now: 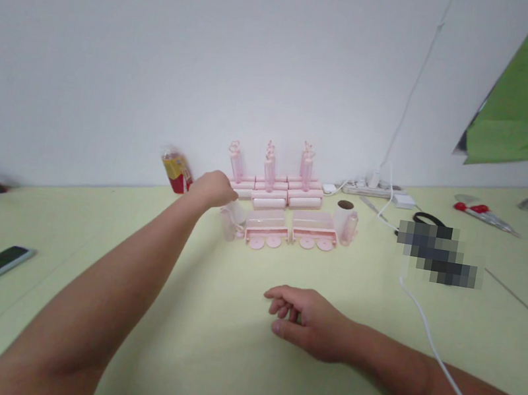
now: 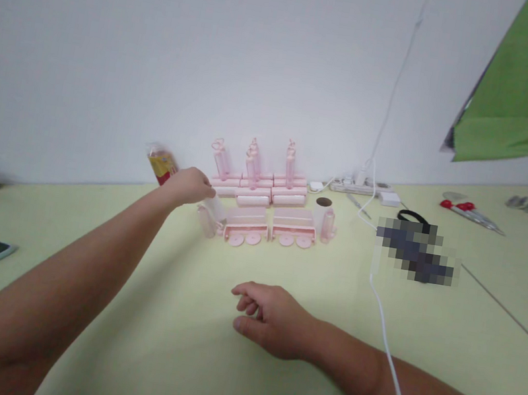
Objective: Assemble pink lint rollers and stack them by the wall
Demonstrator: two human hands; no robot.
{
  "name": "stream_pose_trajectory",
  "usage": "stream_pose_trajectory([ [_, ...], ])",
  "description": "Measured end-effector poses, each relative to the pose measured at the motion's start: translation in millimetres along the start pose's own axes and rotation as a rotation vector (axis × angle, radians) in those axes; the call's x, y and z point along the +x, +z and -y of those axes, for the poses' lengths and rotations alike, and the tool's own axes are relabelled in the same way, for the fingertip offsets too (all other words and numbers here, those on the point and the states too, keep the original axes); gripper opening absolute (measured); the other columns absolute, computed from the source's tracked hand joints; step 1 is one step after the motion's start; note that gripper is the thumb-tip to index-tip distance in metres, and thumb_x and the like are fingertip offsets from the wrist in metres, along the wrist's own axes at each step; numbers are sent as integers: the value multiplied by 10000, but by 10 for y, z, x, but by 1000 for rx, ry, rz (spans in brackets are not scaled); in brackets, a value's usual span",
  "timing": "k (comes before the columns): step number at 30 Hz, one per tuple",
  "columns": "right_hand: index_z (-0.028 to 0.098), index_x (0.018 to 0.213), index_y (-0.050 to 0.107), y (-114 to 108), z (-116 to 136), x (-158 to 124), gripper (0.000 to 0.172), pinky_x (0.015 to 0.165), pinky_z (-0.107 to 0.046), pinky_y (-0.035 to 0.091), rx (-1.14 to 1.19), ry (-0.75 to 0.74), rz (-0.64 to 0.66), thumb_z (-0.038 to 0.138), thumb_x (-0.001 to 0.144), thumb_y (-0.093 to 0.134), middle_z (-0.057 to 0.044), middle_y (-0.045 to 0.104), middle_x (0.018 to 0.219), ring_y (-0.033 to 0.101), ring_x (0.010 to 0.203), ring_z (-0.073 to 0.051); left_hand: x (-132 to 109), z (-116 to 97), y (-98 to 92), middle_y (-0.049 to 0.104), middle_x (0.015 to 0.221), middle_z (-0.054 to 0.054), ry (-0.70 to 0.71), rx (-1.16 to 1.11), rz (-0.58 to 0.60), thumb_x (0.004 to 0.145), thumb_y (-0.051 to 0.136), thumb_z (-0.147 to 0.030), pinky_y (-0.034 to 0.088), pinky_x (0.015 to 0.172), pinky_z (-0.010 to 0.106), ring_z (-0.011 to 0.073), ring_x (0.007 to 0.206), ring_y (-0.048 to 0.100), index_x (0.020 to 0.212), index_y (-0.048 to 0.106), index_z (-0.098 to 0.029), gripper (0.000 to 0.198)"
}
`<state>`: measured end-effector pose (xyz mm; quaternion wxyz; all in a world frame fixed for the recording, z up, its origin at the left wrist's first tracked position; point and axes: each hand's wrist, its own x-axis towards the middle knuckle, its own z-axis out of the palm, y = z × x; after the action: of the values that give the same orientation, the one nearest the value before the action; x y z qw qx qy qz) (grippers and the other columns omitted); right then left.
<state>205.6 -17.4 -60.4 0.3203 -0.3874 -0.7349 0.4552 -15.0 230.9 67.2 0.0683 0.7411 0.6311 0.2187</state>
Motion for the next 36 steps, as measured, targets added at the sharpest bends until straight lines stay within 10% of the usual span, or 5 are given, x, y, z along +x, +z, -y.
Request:
stream_pose_trajectory([
  [6,200,1329,492,40,-42,37,513,676,-274,487,271,52,-116,294,852,654,-69,604,1073,546,735,-109,-745,-418,-407,575,606,32,127,-14,-147,732,615,-303,404,600,316,211,631,571,696,659,-174,141],
  [13,214,1360,396,-16,-21,122,723,632,-283,494,438,64,-296,381,747,740,-59,558,1071,566,802,-160,-1796,-582,-30,652,834,8,335,-564,248,708,736,-306,475,675,280,161,739,579,840,590,-225,213],
  [17,167,1021,564,-23,29,99,363,564,-252,448,286,145,-251,355,756,725,4,575,802,508,649,-123,-1822,-398,360,669,967,62,303,-715,342,868,573,-501,498,660,297,175,766,627,1033,559,-231,317],
  [23,174,959,506,-54,22,117,297,514,-261,466,331,206,-417,394,820,651,19,570,700,516,546,-114,-1772,-202,644,603,1307,143,303,-53,223,941,423,-514,475,889,407,294,1101,629,1290,494,-235,453],
  [36,179,1082,561,-75,21,76,378,638,-297,445,4,148,-409,397,795,674,-21,620,862,553,712,-172,-1888,-165,530,633,1169,144,327,253,230,860,523,-516,495,730,377,294,946,663,1144,603,-223,416],
])
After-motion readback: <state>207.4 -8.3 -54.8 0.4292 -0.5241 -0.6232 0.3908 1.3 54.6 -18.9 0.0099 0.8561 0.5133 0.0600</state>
